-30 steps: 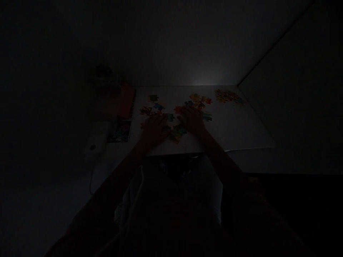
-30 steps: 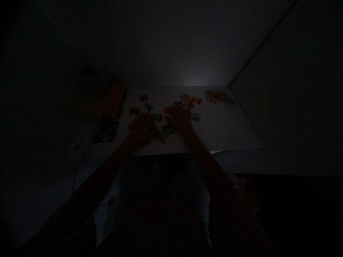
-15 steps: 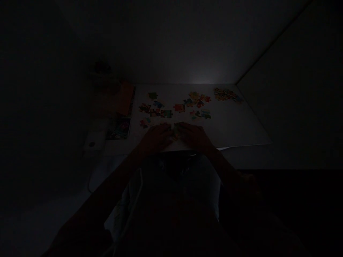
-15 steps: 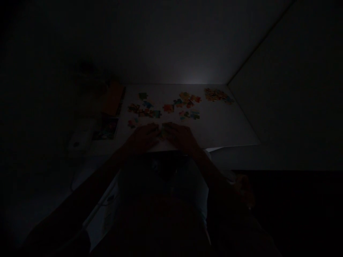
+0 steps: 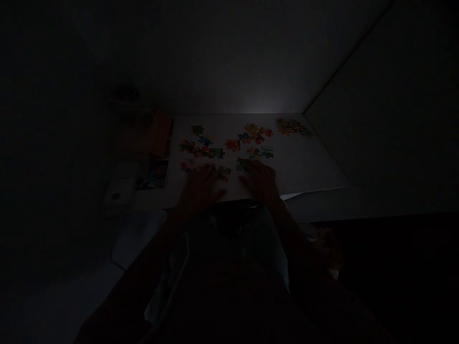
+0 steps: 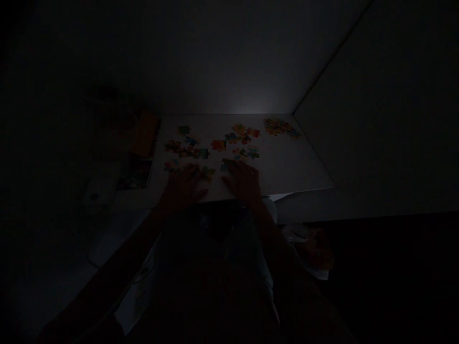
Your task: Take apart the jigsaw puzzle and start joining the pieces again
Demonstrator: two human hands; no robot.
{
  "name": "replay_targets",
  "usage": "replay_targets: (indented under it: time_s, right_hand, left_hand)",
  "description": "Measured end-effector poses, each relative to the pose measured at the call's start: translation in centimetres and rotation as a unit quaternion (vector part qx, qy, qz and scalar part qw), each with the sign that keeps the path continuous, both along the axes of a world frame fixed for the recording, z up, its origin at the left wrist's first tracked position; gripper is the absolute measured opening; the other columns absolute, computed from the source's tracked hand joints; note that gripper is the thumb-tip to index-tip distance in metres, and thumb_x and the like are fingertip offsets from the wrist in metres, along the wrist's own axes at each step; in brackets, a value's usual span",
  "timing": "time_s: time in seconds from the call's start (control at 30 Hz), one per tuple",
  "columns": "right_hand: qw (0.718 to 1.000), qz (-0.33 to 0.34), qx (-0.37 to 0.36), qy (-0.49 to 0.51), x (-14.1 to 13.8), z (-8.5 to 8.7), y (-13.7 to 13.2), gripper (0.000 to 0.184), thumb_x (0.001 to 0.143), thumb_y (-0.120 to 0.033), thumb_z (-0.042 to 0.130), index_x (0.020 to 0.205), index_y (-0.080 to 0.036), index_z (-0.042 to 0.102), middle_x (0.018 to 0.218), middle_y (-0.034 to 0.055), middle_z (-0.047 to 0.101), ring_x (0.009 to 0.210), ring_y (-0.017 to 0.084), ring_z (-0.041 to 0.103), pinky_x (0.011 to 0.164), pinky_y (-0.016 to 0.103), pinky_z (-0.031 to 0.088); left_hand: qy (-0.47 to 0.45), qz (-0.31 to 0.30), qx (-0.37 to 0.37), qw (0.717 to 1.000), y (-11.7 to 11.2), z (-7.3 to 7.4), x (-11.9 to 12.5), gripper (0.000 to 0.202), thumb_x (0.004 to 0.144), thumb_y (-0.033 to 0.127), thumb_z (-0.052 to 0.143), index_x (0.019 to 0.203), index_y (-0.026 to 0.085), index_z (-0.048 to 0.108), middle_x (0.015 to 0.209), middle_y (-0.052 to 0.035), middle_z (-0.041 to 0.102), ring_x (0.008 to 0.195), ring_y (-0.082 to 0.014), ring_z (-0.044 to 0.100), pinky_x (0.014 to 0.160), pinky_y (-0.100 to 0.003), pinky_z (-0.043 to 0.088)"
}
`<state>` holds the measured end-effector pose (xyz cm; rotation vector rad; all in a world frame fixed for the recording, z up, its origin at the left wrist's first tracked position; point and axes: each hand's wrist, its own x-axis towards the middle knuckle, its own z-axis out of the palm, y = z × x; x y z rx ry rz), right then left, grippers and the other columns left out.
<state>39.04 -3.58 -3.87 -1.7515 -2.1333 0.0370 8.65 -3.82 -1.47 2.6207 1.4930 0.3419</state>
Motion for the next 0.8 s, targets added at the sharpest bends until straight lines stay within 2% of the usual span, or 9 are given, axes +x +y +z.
replay_targets:
  time_s: [0.1, 0.2, 0.3, 0.4, 0.5, 0.57, 0.63, 0.7, 0.8]
  right_hand:
    - [1.0, -0.008, 0.002, 0.008, -0.3, -0.2, 0.1, 0.063, 0.121, -0.061, 0.064, 0.175, -0.029, 0.07, 0.186, 0.0163, 0.064, 0.175, 0.042, 0.056, 0.14, 0.067, 0.043]
    - [1.0, -0.025, 0.009, 0.0, -0.3, -0.5, 0.3, 0.065, 0.121, -0.061, 0.065, 0.177, -0.03, 0.067, 0.192, 0.015, 0.056, 0.181, 0.041, 0.048, 0.142, 0.066, 0.042]
    - [0.999, -0.047, 0.01, 0.005, 0.6, -0.7, 1.5, 0.061, 0.122, -0.058, 0.061, 0.176, -0.032, 0.067, 0.196, 0.0132, 0.051, 0.182, 0.039, 0.047, 0.142, 0.067, 0.042]
    - [0.997, -0.077, -0.002, 0.021, 2.9, -0.7, 4.6, 0.064, 0.123, -0.056, 0.056, 0.181, -0.03, 0.061, 0.196, 0.0162, 0.05, 0.182, 0.039, 0.047, 0.141, 0.069, 0.043]
    - [0.992, -0.119, -0.019, 0.027, 5.2, -0.3, 9.2, 0.083, 0.121, -0.065, 0.053, 0.191, -0.02, 0.045, 0.2, 0.0235, 0.04, 0.186, 0.042, 0.039, 0.144, 0.069, 0.041]
    - [0.989, -0.145, -0.036, 0.019, 6.1, -0.2, 12.3, 0.099, 0.119, -0.073, 0.052, 0.194, -0.01, 0.035, 0.201, 0.0292, 0.034, 0.187, 0.043, 0.036, 0.147, 0.066, 0.038]
    - [0.986, -0.158, -0.051, 0.006, 6.3, -0.1, 14.7, 0.106, 0.118, -0.079, 0.047, 0.194, -0.005, 0.033, 0.2, 0.0321, 0.033, 0.187, 0.044, 0.036, 0.149, 0.067, 0.034]
    - [0.988, -0.143, -0.053, -0.006, 6.1, -0.2, 16.4, 0.105, 0.118, -0.082, 0.042, 0.194, -0.009, 0.035, 0.2, 0.0299, 0.036, 0.187, 0.044, 0.035, 0.15, 0.073, 0.028]
    - [0.995, -0.085, -0.05, -0.02, 5.3, -0.5, 17.9, 0.102, 0.119, -0.085, 0.035, 0.194, -0.017, 0.037, 0.2, 0.025, 0.039, 0.189, 0.042, 0.032, 0.151, 0.08, 0.017]
  left_hand:
    - [0.008, -0.007, -0.008, 1.0, 0.4, -0.3, 0.0, 0.082, 0.12, 0.067, 0.065, 0.185, 0.017, 0.058, 0.196, -0.0192, 0.045, 0.187, -0.0425, 0.036, 0.154, -0.066, 0.028]
    - [0.006, 0.005, 0.006, 1.0, 0.6, -0.9, 0.1, 0.084, 0.12, 0.072, 0.061, 0.187, 0.021, 0.055, 0.199, -0.0178, 0.04, 0.189, -0.0429, 0.03, 0.154, -0.069, 0.023]
    - [-0.017, 0.087, 0.034, 0.996, 0.6, -1.6, 0.3, 0.091, 0.119, 0.08, 0.056, 0.189, 0.022, 0.052, 0.203, -0.0195, 0.029, 0.191, -0.0467, 0.022, 0.154, -0.076, 0.014]
    - [-0.063, 0.203, 0.038, 0.976, 0.8, -2.1, 0.7, 0.112, 0.118, 0.085, 0.049, 0.194, 0.004, 0.034, 0.202, -0.0304, 0.021, 0.192, -0.0492, 0.018, 0.155, -0.071, 0.017]
    - [-0.073, 0.244, 0.027, 0.967, 1.1, -2.3, 1.1, 0.122, 0.118, 0.086, 0.045, 0.191, -0.01, 0.027, 0.199, -0.0381, 0.022, 0.191, -0.0508, 0.018, 0.156, -0.067, 0.018]
    - [-0.067, 0.24, 0.018, 0.968, 1.3, -2.3, 1.2, 0.123, 0.116, 0.087, 0.048, 0.19, -0.01, 0.03, 0.198, -0.0383, 0.024, 0.19, -0.0514, 0.021, 0.156, -0.066, 0.018]
    - [-0.067, 0.239, 0.015, 0.969, 1.4, -2.3, 1.2, 0.123, 0.114, 0.088, 0.051, 0.189, -0.009, 0.034, 0.198, -0.0378, 0.026, 0.19, -0.0517, 0.024, 0.155, -0.067, 0.02]
    - [-0.068, 0.236, 0.019, 0.969, 1.4, -2.4, 1.0, 0.121, 0.113, 0.089, 0.05, 0.188, -0.006, 0.039, 0.197, -0.0369, 0.029, 0.189, -0.0511, 0.027, 0.154, -0.069, 0.023]
    - [-0.064, 0.229, 0.031, 0.971, 1.4, -2.5, 0.9, 0.117, 0.114, 0.089, 0.046, 0.187, -0.003, 0.044, 0.197, -0.0355, 0.031, 0.189, -0.0499, 0.029, 0.154, -0.07, 0.025]
